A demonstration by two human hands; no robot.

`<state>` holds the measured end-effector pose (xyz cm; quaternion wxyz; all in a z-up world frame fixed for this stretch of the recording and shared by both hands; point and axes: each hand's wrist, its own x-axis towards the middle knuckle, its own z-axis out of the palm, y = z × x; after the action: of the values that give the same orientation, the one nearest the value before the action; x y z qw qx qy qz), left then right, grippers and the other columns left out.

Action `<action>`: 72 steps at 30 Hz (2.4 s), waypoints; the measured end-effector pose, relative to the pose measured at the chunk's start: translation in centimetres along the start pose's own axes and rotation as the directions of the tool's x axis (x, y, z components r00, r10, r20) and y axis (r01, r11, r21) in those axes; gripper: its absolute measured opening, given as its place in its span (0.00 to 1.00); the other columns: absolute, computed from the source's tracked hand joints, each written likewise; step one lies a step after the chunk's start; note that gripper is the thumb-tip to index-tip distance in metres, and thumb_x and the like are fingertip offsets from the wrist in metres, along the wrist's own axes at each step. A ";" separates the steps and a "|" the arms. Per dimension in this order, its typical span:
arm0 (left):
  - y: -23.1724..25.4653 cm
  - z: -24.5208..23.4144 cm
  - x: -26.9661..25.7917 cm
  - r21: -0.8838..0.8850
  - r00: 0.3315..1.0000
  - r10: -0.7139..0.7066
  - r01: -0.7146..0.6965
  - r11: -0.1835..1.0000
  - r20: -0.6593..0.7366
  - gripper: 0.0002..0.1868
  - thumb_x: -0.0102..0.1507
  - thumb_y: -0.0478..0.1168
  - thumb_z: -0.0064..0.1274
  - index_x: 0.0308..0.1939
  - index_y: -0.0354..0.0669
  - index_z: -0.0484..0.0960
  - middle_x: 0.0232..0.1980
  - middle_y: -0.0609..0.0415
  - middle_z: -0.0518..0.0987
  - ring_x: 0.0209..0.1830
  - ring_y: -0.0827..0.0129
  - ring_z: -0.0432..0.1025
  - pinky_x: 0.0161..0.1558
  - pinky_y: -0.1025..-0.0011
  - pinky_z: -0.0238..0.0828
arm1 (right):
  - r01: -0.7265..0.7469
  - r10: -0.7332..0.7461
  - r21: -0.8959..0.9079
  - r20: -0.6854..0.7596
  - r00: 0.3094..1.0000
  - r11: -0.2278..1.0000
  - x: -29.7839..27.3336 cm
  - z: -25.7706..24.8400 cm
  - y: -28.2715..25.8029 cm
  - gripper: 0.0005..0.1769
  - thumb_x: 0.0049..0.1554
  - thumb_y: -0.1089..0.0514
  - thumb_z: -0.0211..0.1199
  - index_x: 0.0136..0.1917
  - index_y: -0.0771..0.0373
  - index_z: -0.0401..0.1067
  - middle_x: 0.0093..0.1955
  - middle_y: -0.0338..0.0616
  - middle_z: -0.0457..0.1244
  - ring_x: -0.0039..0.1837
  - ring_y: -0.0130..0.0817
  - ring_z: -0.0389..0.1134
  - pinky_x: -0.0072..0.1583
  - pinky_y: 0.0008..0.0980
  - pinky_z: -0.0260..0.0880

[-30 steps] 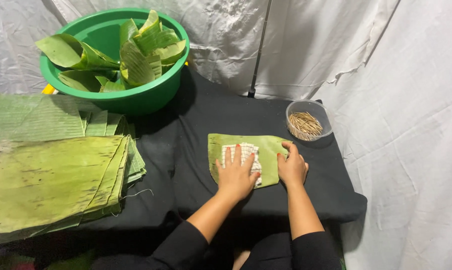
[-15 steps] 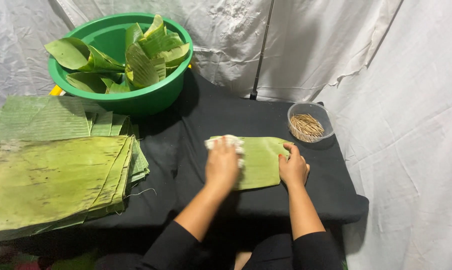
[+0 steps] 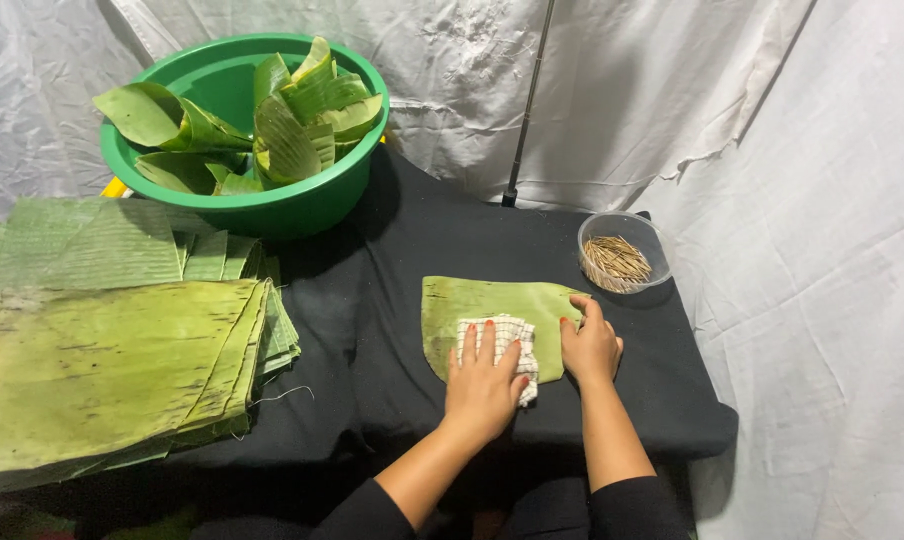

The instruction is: Cleaning banana leaves with a cloth and folding them into conical shapes for food packaging.

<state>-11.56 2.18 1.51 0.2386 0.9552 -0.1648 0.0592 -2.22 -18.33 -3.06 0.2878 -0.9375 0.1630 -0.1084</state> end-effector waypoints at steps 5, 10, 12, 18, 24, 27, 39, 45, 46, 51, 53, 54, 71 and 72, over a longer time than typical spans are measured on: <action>-2.3 0.2 -0.7 0.045 0.999 -0.012 0.014 0.999 -0.046 0.26 0.66 0.54 0.51 0.66 0.50 0.74 0.75 0.31 0.59 0.77 0.30 0.49 0.64 0.33 0.55 | -0.009 0.008 0.014 0.009 1.000 1.000 -0.3 -0.2 -0.1 0.22 0.58 0.46 0.60 0.66 0.36 0.68 0.59 0.38 0.71 0.67 0.41 0.66 0.65 0.45 0.59; -5.9 -0.3 -1.5 0.163 0.971 0.038 0.001 0.987 -0.236 0.24 0.61 0.49 0.58 0.60 0.47 0.80 0.67 0.29 0.70 0.70 0.29 0.62 0.59 0.41 0.65 | -0.004 0.003 0.019 0.015 1.000 1.000 -0.4 -0.2 -0.1 0.22 0.58 0.45 0.60 0.66 0.36 0.68 0.58 0.37 0.71 0.68 0.40 0.66 0.65 0.44 0.59; -7.9 -1.2 -0.7 0.139 0.967 -0.140 0.172 0.975 -0.212 0.18 0.67 0.41 0.48 0.60 0.42 0.79 0.69 0.28 0.68 0.72 0.35 0.61 0.61 0.45 0.68 | -0.008 0.008 0.013 0.021 1.000 1.000 -0.4 -0.6 -0.6 0.22 0.58 0.45 0.60 0.66 0.37 0.68 0.60 0.38 0.71 0.68 0.41 0.66 0.65 0.44 0.59; -3.3 -1.8 2.5 0.267 0.759 0.236 -0.086 0.960 -0.607 0.11 0.63 0.38 0.54 0.49 0.42 0.83 0.58 0.34 0.79 0.62 0.42 0.74 0.54 0.53 0.72 | -0.015 0.015 0.013 0.025 1.000 1.000 0.0 -0.2 -0.3 0.22 0.58 0.44 0.60 0.66 0.35 0.67 0.62 0.36 0.70 0.68 0.40 0.66 0.66 0.44 0.59; -0.4 1.8 6.2 0.065 0.994 -0.016 0.009 0.998 0.104 0.26 0.65 0.61 0.49 0.67 0.72 0.74 0.78 0.35 0.56 0.80 0.32 0.44 0.67 0.26 0.45 | 0.004 -0.004 -0.002 0.018 1.000 1.000 0.0 -0.1 -0.1 0.22 0.58 0.45 0.60 0.66 0.37 0.68 0.65 0.35 0.69 0.68 0.42 0.67 0.66 0.46 0.60; -0.9 -0.4 6.4 0.104 0.967 -0.065 0.040 0.994 0.248 0.29 0.66 0.67 0.42 0.71 0.80 0.66 0.82 0.39 0.47 0.82 0.36 0.36 0.67 0.21 0.36 | -0.003 0.003 -0.009 0.021 1.000 1.000 0.2 0.4 0.4 0.22 0.58 0.45 0.59 0.66 0.35 0.67 0.65 0.30 0.69 0.68 0.38 0.66 0.66 0.44 0.59; -10.4 -0.9 5.0 0.058 0.981 -0.135 0.145 0.988 -0.140 0.19 0.65 0.48 0.54 0.60 0.58 0.83 0.74 0.33 0.64 0.76 0.33 0.54 0.68 0.42 0.59 | 0.001 -0.001 0.007 0.023 1.000 1.000 -0.4 -0.4 -0.5 0.22 0.58 0.47 0.60 0.66 0.38 0.67 0.65 0.33 0.69 0.68 0.40 0.66 0.66 0.44 0.59; -8.3 -1.4 8.0 0.010 0.925 -0.002 0.006 1.000 -0.379 0.17 0.62 0.45 0.59 0.56 0.53 0.86 0.65 0.30 0.74 0.71 0.36 0.64 0.66 0.47 0.64 | 0.004 -0.003 -0.017 0.024 1.000 1.000 0.0 0.0 0.0 0.22 0.58 0.46 0.60 0.67 0.35 0.67 0.65 0.32 0.68 0.69 0.40 0.66 0.66 0.45 0.59; -7.0 -0.9 8.7 0.010 0.925 0.000 0.004 1.000 -0.381 0.17 0.62 0.45 0.59 0.56 0.53 0.86 0.65 0.30 0.74 0.71 0.36 0.64 0.66 0.47 0.64 | 0.005 -0.005 -0.017 0.021 1.000 1.000 0.2 0.1 0.1 0.22 0.58 0.46 0.60 0.67 0.35 0.67 0.65 0.32 0.68 0.69 0.40 0.66 0.66 0.45 0.59; -3.5 4.3 10.9 -0.020 0.993 0.059 -0.061 0.998 -0.103 0.19 0.65 0.56 0.53 0.60 0.65 0.82 0.77 0.31 0.58 0.80 0.35 0.49 0.72 0.42 0.51 | 0.003 -0.003 -0.012 0.029 1.000 1.000 -0.1 -0.1 0.0 0.22 0.59 0.46 0.59 0.67 0.35 0.66 0.65 0.34 0.69 0.69 0.41 0.65 0.67 0.45 0.59; -2.9 2.4 10.2 0.002 1.000 0.006 -0.007 1.000 0.022 0.24 0.65 0.60 0.50 0.65 0.70 0.76 0.80 0.33 0.53 0.81 0.37 0.44 0.72 0.37 0.45 | 0.000 0.001 -0.013 0.032 0.999 1.000 0.0 0.0 0.1 0.22 0.59 0.46 0.59 0.67 0.35 0.66 0.65 0.33 0.68 0.69 0.40 0.65 0.67 0.45 0.59; -2.6 1.5 9.8 0.032 0.988 -0.049 0.045 0.998 0.145 0.29 0.64 0.64 0.47 0.70 0.76 0.69 0.82 0.35 0.47 0.83 0.39 0.38 0.72 0.32 0.39 | -0.005 0.005 -0.013 0.036 0.999 1.000 0.1 0.1 0.2 0.22 0.59 0.45 0.59 0.66 0.34 0.66 0.66 0.31 0.68 0.69 0.39 0.65 0.67 0.44 0.59; -11.5 -1.9 9.6 -0.069 0.940 -0.253 0.244 0.967 -0.228 0.21 0.66 0.40 0.52 0.64 0.51 0.78 0.74 0.21 0.56 0.77 0.27 0.49 0.64 0.39 0.65 | -0.018 0.018 -0.002 0.034 0.999 1.000 -0.3 -0.5 -0.5 0.21 0.59 0.46 0.60 0.66 0.35 0.67 0.62 0.35 0.70 0.68 0.40 0.66 0.66 0.44 0.59; -10.9 -2.3 9.6 -0.082 0.934 -0.192 0.175 0.981 -0.302 0.20 0.66 0.40 0.53 0.63 0.47 0.78 0.71 0.18 0.60 0.75 0.24 0.53 0.64 0.40 0.64 | -0.010 0.010 0.003 0.030 1.000 1.000 -0.2 -0.5 -0.6 0.21 0.58 0.46 0.60 0.66 0.36 0.68 0.62 0.36 0.70 0.68 0.42 0.67 0.65 0.45 0.59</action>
<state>1.07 9.63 0.64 0.2913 0.9387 -0.0371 0.1807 -2.44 -18.06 -2.30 0.2924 -0.9376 0.1632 -0.0934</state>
